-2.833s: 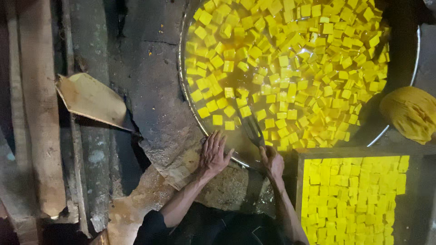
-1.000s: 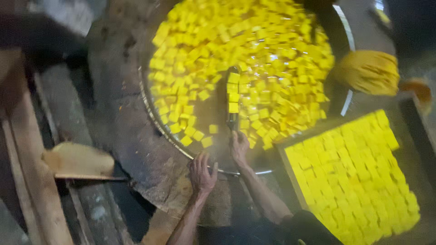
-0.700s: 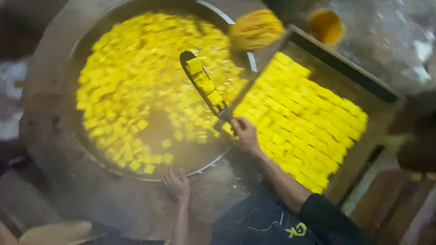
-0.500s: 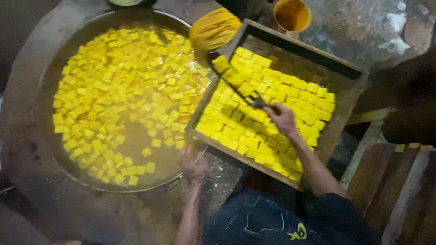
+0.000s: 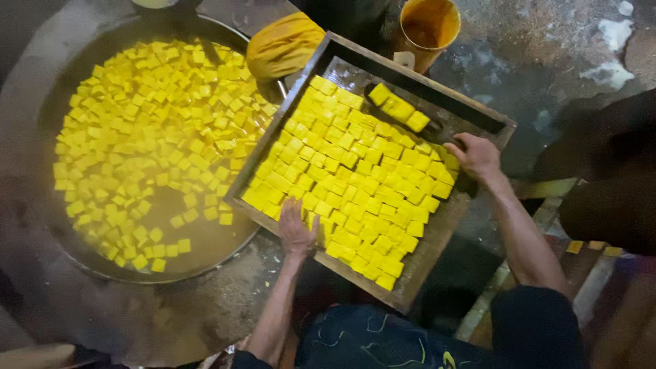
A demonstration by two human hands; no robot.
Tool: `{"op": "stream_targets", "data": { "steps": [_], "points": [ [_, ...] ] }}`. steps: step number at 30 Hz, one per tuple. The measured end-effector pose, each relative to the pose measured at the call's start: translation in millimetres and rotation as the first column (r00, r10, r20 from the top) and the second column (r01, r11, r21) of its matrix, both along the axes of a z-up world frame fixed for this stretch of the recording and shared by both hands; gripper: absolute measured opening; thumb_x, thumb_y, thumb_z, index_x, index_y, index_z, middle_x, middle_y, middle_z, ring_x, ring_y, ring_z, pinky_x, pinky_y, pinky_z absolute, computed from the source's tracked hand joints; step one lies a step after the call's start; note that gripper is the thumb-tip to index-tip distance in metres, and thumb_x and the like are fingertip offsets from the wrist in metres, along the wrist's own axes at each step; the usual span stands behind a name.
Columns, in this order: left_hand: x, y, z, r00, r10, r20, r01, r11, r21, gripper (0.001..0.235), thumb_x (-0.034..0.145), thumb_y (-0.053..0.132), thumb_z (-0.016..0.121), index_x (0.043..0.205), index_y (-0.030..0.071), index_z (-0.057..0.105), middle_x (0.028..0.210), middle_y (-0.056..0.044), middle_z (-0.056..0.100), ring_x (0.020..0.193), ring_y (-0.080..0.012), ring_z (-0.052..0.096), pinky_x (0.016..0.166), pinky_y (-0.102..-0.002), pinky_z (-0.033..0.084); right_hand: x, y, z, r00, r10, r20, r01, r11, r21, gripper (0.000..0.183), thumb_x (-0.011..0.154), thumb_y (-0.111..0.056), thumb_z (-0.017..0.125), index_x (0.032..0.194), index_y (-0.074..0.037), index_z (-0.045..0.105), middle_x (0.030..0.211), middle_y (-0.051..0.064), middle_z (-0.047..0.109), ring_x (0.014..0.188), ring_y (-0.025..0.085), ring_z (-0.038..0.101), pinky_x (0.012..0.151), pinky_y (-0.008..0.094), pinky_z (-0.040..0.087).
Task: The person uses a slotted spoon to scoop yellow cubed food from a large steaming pot and transfers it into a wooden tray. The person repeatedly scoops and arranges the cubes in the tray.
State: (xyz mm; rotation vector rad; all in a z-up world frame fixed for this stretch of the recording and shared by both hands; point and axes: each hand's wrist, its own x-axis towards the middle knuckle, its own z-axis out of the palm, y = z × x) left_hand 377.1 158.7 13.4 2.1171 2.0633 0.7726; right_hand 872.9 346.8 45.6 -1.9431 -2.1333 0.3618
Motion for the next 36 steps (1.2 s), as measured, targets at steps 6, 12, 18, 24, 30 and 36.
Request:
{"op": "stream_targets", "data": {
  "steps": [6, 12, 18, 24, 30, 36],
  "points": [
    [9.0, 3.8, 17.9, 0.995, 0.039, 0.096, -0.040, 0.999, 0.006, 0.068, 0.085, 0.036, 0.077, 0.138, 0.001, 0.053, 0.145, -0.026, 0.050, 0.137, -0.0449, 0.045, 0.114, -0.056, 0.037, -3.4, -20.6, -16.8, 0.983, 0.035, 0.179, -0.096, 0.934, 0.343, 0.033, 0.094, -0.033, 0.076, 0.114, -0.007, 0.066, 0.098, 0.011, 0.068, 0.083, 0.028, 0.069, 0.067, 0.038, 0.054],
    [7.4, 2.8, 20.3, 0.995, 0.031, 0.092, -0.035, 0.999, 0.035, 0.067, 0.084, 0.035, 0.077, 0.136, 0.000, 0.054, 0.143, -0.025, 0.050, 0.136, -0.0439, 0.045, 0.112, -0.055, 0.038, -3.2, -49.4, -7.9, 0.958, 0.144, 0.247, -0.219, 0.925, 0.312, 0.028, 0.095, -0.031, 0.076, 0.107, -0.007, 0.067, 0.088, 0.009, 0.064, 0.071, 0.025, 0.064, 0.064, 0.040, 0.051],
    [-11.0, -10.4, 3.0, 0.987, 0.003, 0.160, -0.017, 0.996, 0.087, 0.060, 0.090, 0.033, 0.077, 0.138, 0.003, 0.055, 0.142, -0.022, 0.054, 0.137, -0.0407, 0.049, 0.117, -0.052, 0.039, -43.6, -61.5, 31.2, 0.976, 0.116, 0.186, -0.196, 0.844, 0.500, 0.019, 0.099, -0.019, 0.069, 0.110, -0.004, 0.072, 0.098, 0.013, 0.073, 0.087, 0.028, 0.069, 0.090, 0.049, 0.049],
    [-141.5, -63.2, -48.1, 0.893, 0.371, 0.253, -0.407, 0.908, 0.104, 0.062, 0.093, 0.033, 0.072, 0.143, 0.003, 0.051, 0.146, -0.022, 0.052, 0.138, -0.0435, 0.046, 0.118, -0.054, 0.037, -215.3, -121.7, 43.4, 0.717, -0.031, -0.696, 0.132, 0.987, 0.091, 0.021, 0.111, -0.020, 0.057, 0.113, 0.001, 0.061, 0.093, 0.006, 0.068, 0.076, 0.015, 0.066, 0.067, 0.033, 0.058],
    [-302.5, -148.3, -64.1, 0.732, 0.661, 0.165, -0.670, 0.743, -0.004, 0.071, 0.094, 0.035, 0.068, 0.149, -0.002, 0.044, 0.154, -0.025, 0.045, 0.140, -0.0475, 0.040, 0.118, -0.058, 0.031, -438.2, -171.2, 21.8, 0.688, -0.085, -0.721, -0.322, 0.854, -0.408, 0.028, 0.102, -0.029, 0.065, 0.104, -0.001, 0.069, 0.078, 0.004, 0.065, 0.065, 0.013, 0.060, 0.059, 0.031, 0.049],
    [-332.9, -179.3, -47.0, 0.719, 0.691, 0.077, -0.679, 0.722, -0.131, 0.072, 0.094, 0.043, 0.067, 0.147, -0.001, 0.045, 0.155, -0.026, 0.041, 0.145, -0.0448, 0.036, 0.118, -0.058, 0.029, -563.2, -184.3, 19.6, 0.847, 0.519, 0.114, -0.448, 0.814, -0.370, 0.045, 0.099, -0.051, 0.066, 0.106, -0.007, 0.073, 0.092, 0.024, 0.073, 0.090, 0.042, 0.070, 0.075, 0.053, 0.054]
  ]
}}
